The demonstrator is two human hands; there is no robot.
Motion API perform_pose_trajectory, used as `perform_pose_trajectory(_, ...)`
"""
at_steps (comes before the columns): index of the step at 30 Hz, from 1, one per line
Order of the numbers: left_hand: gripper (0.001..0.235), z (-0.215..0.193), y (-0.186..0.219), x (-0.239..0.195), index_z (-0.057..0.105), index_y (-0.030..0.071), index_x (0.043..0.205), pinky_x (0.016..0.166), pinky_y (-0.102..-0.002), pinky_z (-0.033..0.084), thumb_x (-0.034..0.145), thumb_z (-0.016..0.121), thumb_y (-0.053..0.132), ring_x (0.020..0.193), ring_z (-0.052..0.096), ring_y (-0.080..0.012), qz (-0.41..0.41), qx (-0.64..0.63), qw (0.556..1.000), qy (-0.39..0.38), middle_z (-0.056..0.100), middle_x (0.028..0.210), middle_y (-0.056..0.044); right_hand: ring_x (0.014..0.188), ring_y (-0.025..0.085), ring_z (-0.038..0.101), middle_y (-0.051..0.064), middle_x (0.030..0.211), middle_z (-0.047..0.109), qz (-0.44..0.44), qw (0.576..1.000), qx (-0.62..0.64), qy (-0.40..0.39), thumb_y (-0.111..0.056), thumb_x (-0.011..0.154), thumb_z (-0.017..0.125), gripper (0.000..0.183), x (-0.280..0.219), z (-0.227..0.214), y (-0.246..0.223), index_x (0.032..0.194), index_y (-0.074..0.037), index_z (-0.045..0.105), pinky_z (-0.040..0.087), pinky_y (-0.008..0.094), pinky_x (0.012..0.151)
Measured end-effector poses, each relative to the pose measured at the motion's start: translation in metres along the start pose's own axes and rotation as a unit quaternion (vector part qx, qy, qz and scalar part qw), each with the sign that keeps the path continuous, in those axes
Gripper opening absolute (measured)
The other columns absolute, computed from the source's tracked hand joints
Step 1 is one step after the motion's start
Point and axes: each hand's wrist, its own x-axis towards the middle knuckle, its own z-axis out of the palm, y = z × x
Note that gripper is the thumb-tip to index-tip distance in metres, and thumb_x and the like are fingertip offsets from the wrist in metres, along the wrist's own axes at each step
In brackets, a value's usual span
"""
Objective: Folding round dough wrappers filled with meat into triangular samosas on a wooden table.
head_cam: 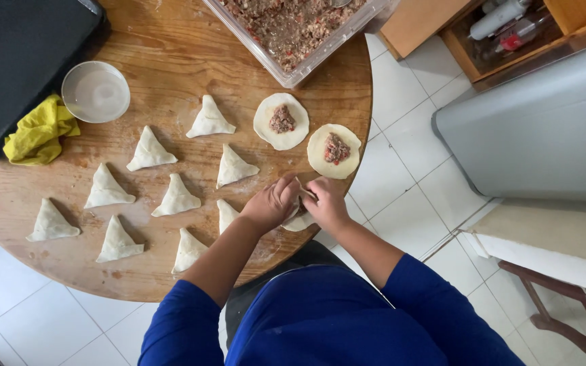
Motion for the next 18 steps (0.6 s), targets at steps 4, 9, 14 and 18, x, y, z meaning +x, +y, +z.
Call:
perform_pose_trajectory(4,0.071,0.001,-0.001,0.002,0.04,-0.002,0.155,0.115,-0.044,0.039,0.094,0.064,0.024,0.139,0.049,-0.0364,0.065,-0.016,0.992,0.107,0.042,0.163,-0.019,0.095,0.033,0.063,0.011,0.099,0.065,-0.08,0.99,-0.09,-0.067,-0.013,0.083,0.079,0.017,0.003,0.001,-0.011,0.094,-0.006,0.069,0.051,0.045,0.083)
perform_pose_trajectory(9,0.06,0.008,-0.001,-0.005,0.045,0.012,0.152,0.124,-0.046,0.028,0.1,0.058,0.04,0.152,0.036,-0.0283,0.039,0.184,0.98,0.068,0.04,0.163,-0.006,0.108,0.03,0.061,0.008,0.115,0.063,-0.24,0.962,-0.105,-0.08,-0.026,0.088,0.08,0.025,-0.003,-0.022,-0.027,0.102,-0.009,0.069,0.051,0.046,0.091)
perform_pose_trajectory(14,0.079,-0.001,0.011,-0.01,0.036,-0.001,0.155,0.127,-0.044,0.016,0.098,0.05,0.053,0.155,0.023,-0.0289,0.045,0.212,0.976,0.029,0.03,0.166,-0.017,0.131,0.034,0.052,0.016,0.138,0.056,-0.303,0.938,-0.126,-0.115,-0.032,0.09,0.076,0.056,-0.03,-0.04,-0.015,0.132,0.003,0.063,0.046,0.047,0.107)
perform_pose_trajectory(18,0.086,-0.004,0.023,-0.013,0.033,-0.004,0.156,0.128,-0.046,0.012,0.096,0.051,0.055,0.157,0.018,-0.0323,0.019,0.213,0.977,0.019,0.024,0.167,-0.021,0.142,0.035,0.046,0.018,0.148,0.052,-0.295,0.937,-0.128,-0.136,-0.035,0.091,0.075,0.063,-0.043,-0.042,0.0,0.137,0.004,0.059,0.042,0.047,0.117)
